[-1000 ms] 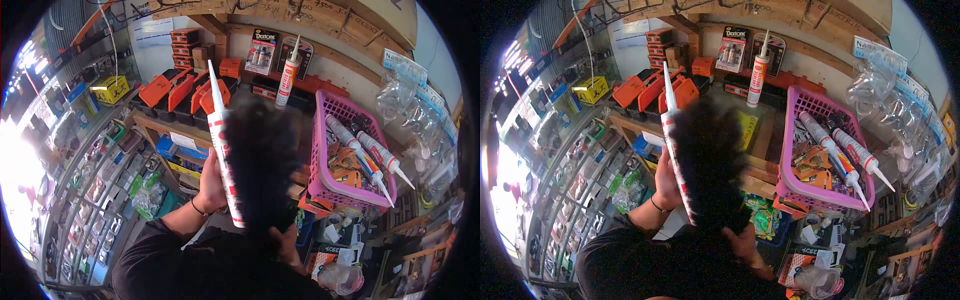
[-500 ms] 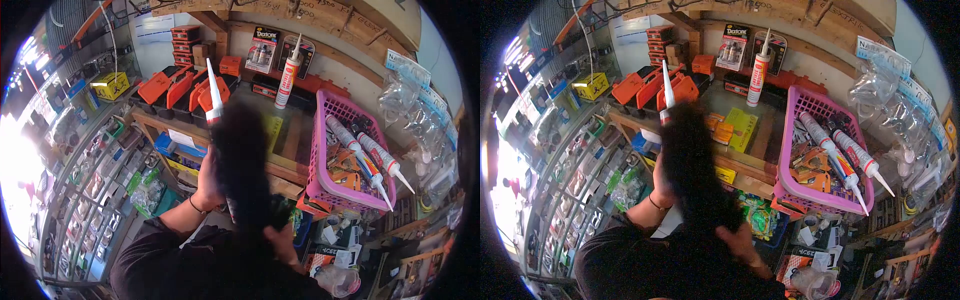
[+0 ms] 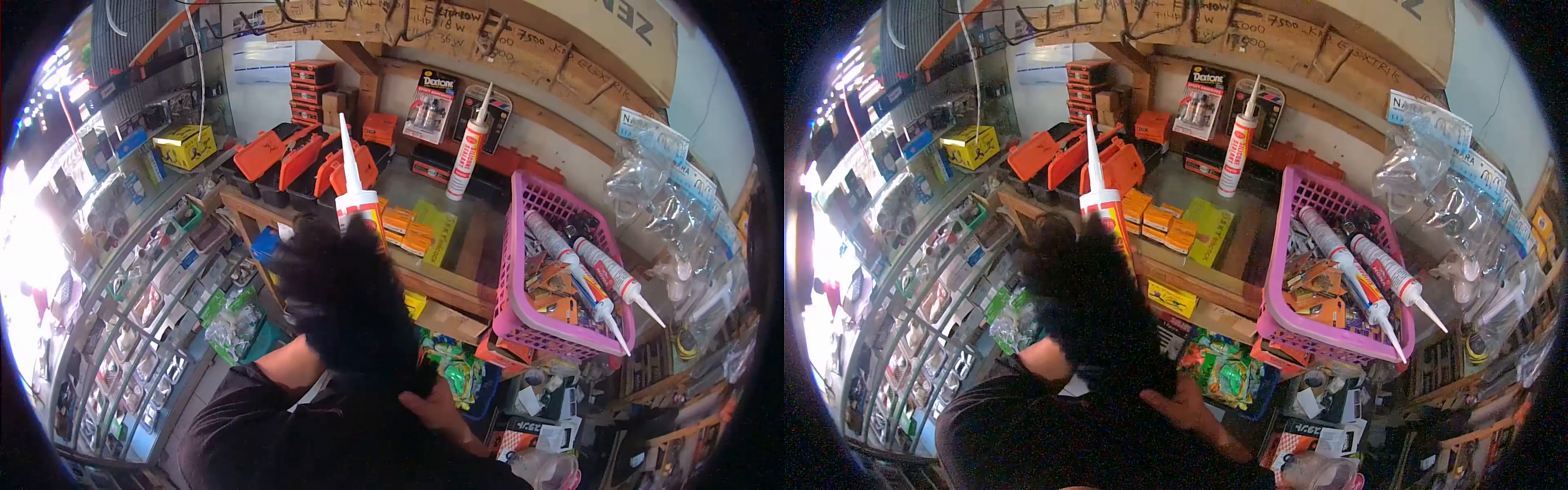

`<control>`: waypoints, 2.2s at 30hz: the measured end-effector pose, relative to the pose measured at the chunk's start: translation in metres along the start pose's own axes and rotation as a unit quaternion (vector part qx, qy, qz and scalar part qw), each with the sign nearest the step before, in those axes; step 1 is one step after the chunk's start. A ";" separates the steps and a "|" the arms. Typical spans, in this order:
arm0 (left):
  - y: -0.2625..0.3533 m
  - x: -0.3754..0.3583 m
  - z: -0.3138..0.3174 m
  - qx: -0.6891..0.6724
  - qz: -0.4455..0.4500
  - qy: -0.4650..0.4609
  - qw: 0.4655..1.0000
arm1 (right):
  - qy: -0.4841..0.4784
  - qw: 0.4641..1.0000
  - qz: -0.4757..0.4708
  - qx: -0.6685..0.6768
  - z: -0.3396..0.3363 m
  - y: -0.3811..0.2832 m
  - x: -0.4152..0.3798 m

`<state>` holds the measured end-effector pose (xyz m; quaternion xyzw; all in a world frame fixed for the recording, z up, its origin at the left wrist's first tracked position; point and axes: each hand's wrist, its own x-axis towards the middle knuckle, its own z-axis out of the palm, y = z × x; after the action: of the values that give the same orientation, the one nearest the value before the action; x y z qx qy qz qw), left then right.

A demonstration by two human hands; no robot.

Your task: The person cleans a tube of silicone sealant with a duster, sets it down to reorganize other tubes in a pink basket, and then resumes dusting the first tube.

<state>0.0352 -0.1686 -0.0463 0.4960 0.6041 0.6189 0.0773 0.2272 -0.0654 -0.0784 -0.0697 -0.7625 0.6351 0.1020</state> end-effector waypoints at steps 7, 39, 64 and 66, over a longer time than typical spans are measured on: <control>0.001 -0.002 -0.001 -0.583 -0.122 0.074 0.800 | 0.020 0.992 0.037 0.120 0.003 -0.020 -0.001; -0.010 -0.003 -0.013 -0.769 0.030 -0.133 0.624 | 0.046 0.964 0.080 0.247 -0.007 -0.042 0.007; 0.037 -0.012 -0.012 -0.599 -0.176 0.192 0.757 | 0.035 0.941 0.095 0.322 -0.003 -0.039 0.016; 0.024 -0.016 -0.007 -0.593 -0.168 0.168 0.769 | 0.032 0.988 0.152 0.020 -0.002 -0.028 0.015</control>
<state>0.0501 -0.1909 -0.0330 0.1302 0.1941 0.9049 0.3558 0.2140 -0.0653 -0.0499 -0.2033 -0.7262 0.6560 0.0304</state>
